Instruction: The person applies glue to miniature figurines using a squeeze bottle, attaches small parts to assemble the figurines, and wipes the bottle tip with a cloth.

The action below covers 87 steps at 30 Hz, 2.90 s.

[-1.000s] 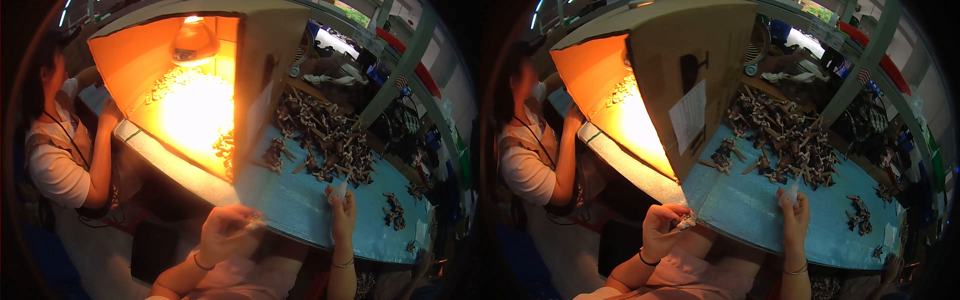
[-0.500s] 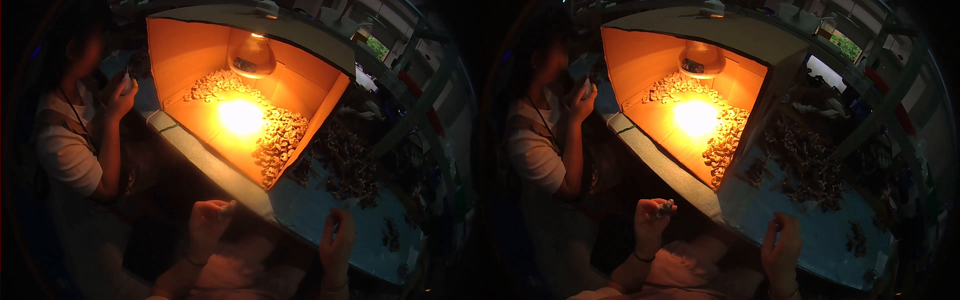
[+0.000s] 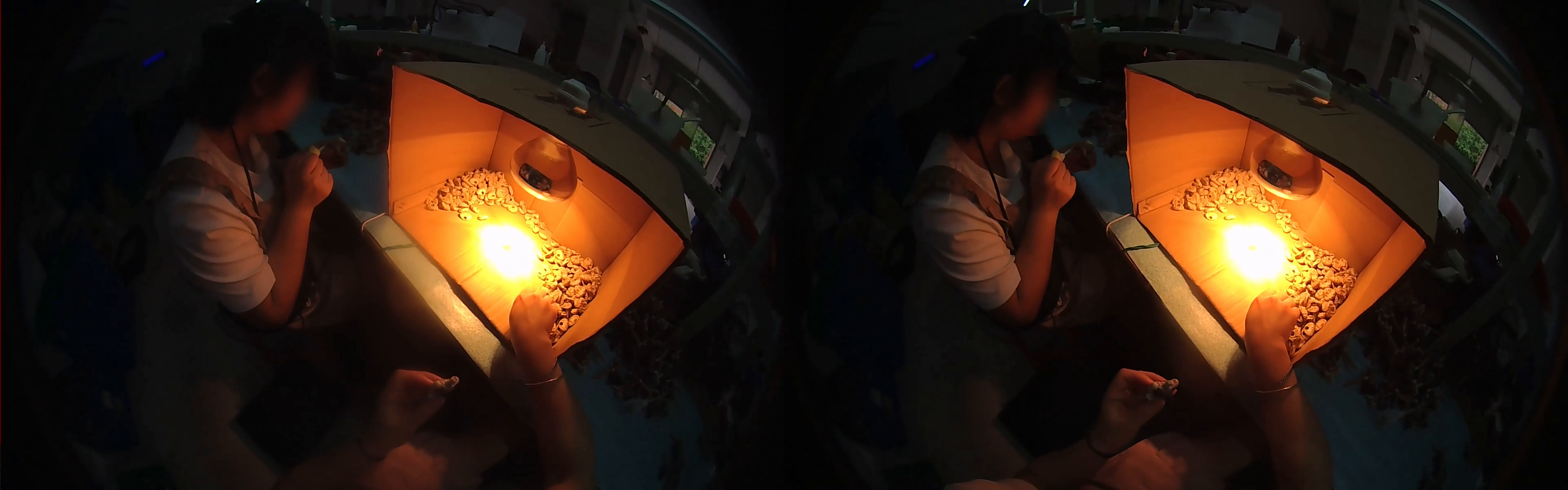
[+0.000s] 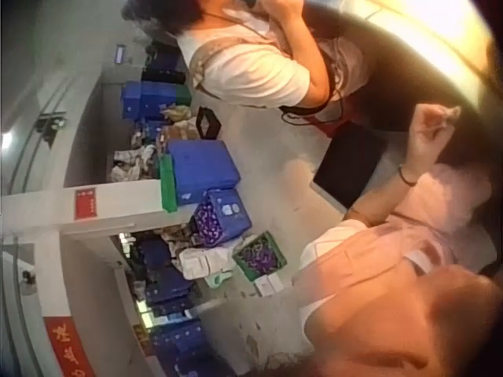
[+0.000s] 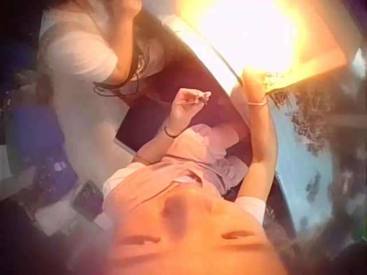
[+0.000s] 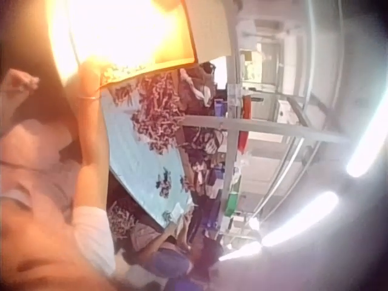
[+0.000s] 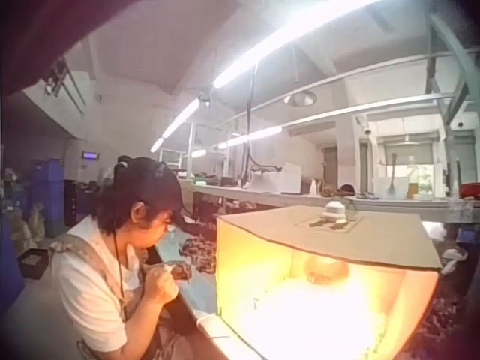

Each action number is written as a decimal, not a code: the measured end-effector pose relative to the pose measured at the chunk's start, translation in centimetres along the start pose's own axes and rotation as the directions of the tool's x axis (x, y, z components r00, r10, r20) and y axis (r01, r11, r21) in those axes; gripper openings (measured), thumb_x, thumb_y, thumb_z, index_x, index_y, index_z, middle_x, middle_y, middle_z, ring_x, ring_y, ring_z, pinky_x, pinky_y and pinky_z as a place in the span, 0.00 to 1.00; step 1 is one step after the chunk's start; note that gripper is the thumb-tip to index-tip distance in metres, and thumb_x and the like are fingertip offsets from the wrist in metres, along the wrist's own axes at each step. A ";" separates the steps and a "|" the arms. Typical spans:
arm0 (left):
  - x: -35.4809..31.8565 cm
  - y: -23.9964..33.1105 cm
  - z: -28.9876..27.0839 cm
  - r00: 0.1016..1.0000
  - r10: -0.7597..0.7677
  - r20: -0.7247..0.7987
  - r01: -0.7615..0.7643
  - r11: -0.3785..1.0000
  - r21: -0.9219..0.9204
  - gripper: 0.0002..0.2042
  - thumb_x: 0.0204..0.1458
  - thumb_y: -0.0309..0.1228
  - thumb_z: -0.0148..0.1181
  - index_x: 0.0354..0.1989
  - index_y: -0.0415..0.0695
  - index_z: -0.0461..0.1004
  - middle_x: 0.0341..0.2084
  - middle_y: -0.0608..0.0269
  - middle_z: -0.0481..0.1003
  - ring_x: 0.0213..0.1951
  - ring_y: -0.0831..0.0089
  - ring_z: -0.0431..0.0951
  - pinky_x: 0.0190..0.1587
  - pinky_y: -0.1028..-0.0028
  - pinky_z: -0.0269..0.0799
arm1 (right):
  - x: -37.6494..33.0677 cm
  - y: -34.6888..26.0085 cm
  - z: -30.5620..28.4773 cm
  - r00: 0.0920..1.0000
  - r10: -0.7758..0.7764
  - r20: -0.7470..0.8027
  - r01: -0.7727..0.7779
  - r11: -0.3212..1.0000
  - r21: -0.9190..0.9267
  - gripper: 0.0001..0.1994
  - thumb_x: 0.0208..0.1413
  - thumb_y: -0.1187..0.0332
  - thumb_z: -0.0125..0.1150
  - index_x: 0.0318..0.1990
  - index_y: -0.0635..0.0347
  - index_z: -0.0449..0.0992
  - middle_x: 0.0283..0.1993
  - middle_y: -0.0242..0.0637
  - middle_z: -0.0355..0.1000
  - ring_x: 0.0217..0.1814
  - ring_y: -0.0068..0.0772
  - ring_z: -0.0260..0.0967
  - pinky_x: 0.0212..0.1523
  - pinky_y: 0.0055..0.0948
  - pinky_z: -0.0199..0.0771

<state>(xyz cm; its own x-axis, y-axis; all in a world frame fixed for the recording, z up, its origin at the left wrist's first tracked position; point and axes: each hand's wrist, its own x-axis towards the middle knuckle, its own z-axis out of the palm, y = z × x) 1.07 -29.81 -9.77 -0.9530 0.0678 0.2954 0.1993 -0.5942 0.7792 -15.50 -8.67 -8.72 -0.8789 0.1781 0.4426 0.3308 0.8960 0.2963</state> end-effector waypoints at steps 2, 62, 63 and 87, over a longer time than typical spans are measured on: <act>0.4 -0.6 0.2 0.999 0.048 0.025 -0.048 0.999 -0.024 0.14 0.47 0.13 0.55 0.40 0.40 0.63 0.41 0.52 0.71 0.46 0.64 0.73 0.51 0.65 0.70 | -0.2 -0.1 -1.6 0.998 -0.038 -0.047 0.039 0.999 0.023 0.08 0.52 0.69 0.48 0.29 0.58 0.74 0.31 0.40 0.72 0.34 0.35 0.71 0.30 0.31 0.69; -1.4 -4.7 15.5 0.870 0.122 0.478 -0.263 0.934 0.241 0.17 0.45 0.17 0.61 0.41 0.41 0.60 0.36 0.53 0.68 0.35 0.73 0.72 0.39 0.78 0.70 | -19.0 18.9 -13.8 0.912 0.015 -0.410 0.360 0.450 0.817 0.16 0.34 0.76 0.65 0.36 0.59 0.75 0.35 0.33 0.71 0.34 0.33 0.69 0.33 0.29 0.66; -1.5 -4.7 15.5 0.855 0.142 0.498 -0.307 0.913 0.268 0.18 0.45 0.17 0.61 0.41 0.41 0.60 0.37 0.52 0.68 0.36 0.73 0.72 0.39 0.78 0.70 | -19.0 18.8 -13.7 0.912 0.029 -0.410 0.349 0.471 0.810 0.16 0.34 0.76 0.65 0.36 0.59 0.75 0.34 0.33 0.71 0.34 0.33 0.69 0.33 0.29 0.66; -2.4 -6.1 16.7 0.941 0.082 0.329 -0.188 0.934 0.304 0.15 0.45 0.12 0.57 0.38 0.39 0.60 0.37 0.55 0.66 0.37 0.75 0.71 0.40 0.79 0.69 | -19.5 17.5 -12.6 0.973 0.025 -0.229 0.189 0.477 0.859 0.27 0.34 0.77 0.66 0.47 0.63 0.66 0.46 0.43 0.63 0.46 0.44 0.63 0.45 0.37 0.63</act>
<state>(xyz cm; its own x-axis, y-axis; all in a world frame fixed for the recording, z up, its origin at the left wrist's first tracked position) 5.99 -12.94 -6.00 -0.8047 0.2789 0.5240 0.4348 -0.3240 0.8402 11.72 -1.59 -1.51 -0.7682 0.1030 0.6318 -0.3040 0.8099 -0.5016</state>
